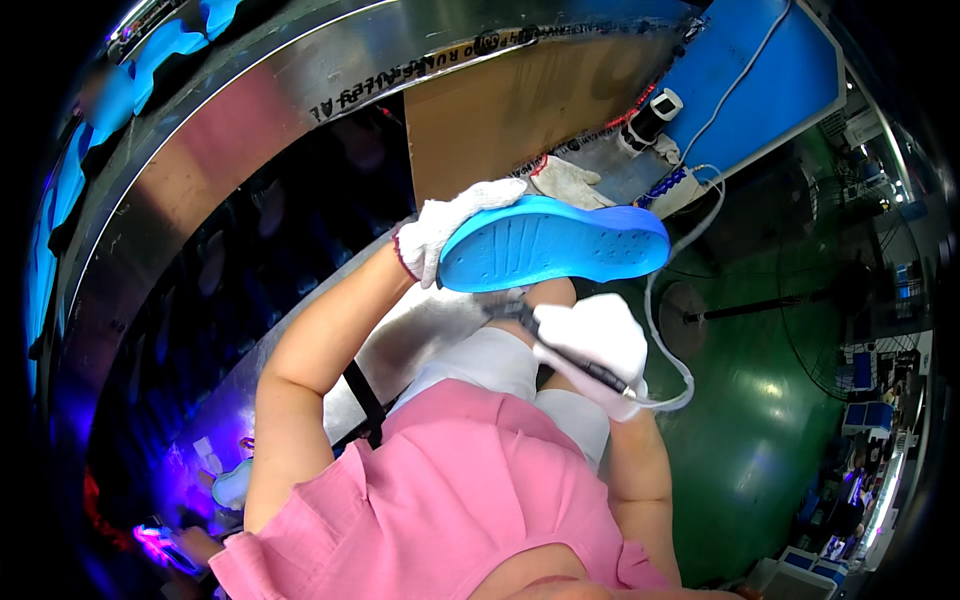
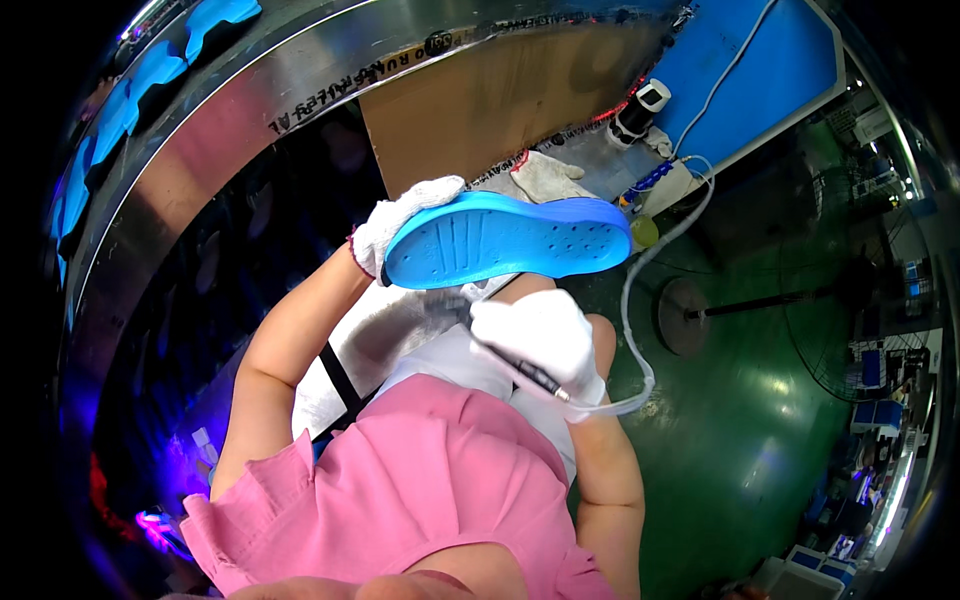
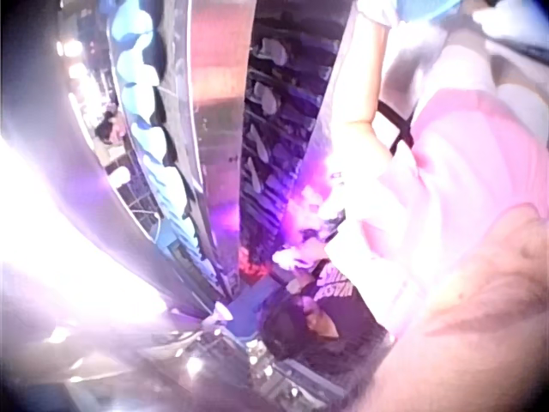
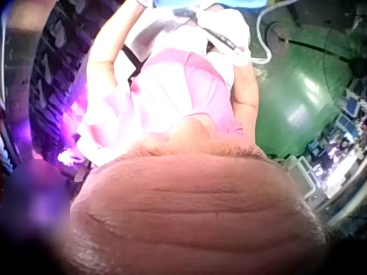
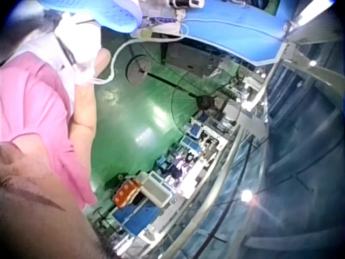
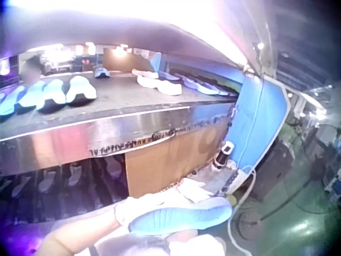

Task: The person takes shoe soles from a conveyor and coats them with adhesive using a brush applicator.

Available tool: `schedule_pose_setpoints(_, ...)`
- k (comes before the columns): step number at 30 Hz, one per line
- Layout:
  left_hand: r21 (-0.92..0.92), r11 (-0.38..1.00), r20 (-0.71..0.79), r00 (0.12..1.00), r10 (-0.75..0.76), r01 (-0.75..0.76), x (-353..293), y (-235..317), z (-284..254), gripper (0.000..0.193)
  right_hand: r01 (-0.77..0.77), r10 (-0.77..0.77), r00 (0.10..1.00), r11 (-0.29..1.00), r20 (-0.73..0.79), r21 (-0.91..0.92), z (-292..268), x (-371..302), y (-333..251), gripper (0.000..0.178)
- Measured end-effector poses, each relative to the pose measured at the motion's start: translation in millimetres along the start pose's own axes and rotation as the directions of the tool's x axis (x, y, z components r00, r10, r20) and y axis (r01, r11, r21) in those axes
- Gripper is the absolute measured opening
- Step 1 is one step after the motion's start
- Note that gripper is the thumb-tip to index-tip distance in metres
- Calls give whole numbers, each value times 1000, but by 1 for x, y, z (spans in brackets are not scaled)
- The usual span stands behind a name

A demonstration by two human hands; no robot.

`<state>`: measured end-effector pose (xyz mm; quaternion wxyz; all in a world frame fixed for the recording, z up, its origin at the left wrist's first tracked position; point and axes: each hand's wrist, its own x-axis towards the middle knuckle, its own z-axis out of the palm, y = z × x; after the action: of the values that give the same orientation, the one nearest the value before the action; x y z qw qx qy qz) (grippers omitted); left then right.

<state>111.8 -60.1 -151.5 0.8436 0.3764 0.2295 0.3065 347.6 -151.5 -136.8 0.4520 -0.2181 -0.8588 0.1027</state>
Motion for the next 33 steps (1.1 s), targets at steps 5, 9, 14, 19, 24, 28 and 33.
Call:
schedule_pose_setpoints(5, 89, 996, -33, 999, 18, -15, 11, 3, 17, 66, -132, 163, 986, 902, -40, 411, 14, 1, 10, 23)
schedule_pose_setpoints(9, 70, 995, -52, 996, 78, -74, 21, -18, 49, 54, -63, 312, 915, 738, -257, 672, 14, 37, -9, 17)
schedule_pose_setpoints(14, 219, 906, -45, 924, 381, -363, 57, -58, 22, 47, -16, 124, 966, 904, -226, 427, 31, 51, -17, 19)
schedule_pose_setpoints(19, -163, 869, -48, 883, 466, -467, 12, 39, 34, 77, -56, 294, 917, 765, -271, 642, 19, 11, -25, 29)
schedule_pose_setpoints(24, -468, 632, -368, 786, 496, -618, -6, 133, 107, 73, -124, 419, 849, 750, -321, 650, 32, -16, -2, 40)
schedule_pose_setpoints(28, 334, 801, 20, 854, 520, -496, -22, 119, 71, 43, -171, 356, 897, 828, -264, 534, 32, -24, 14, 30)
schedule_pose_setpoints(33, 712, -446, 193, 460, 867, 543, -97, 171, 93, 43, -270, 598, 752, 665, -279, 697, 35, -38, 14, 26)
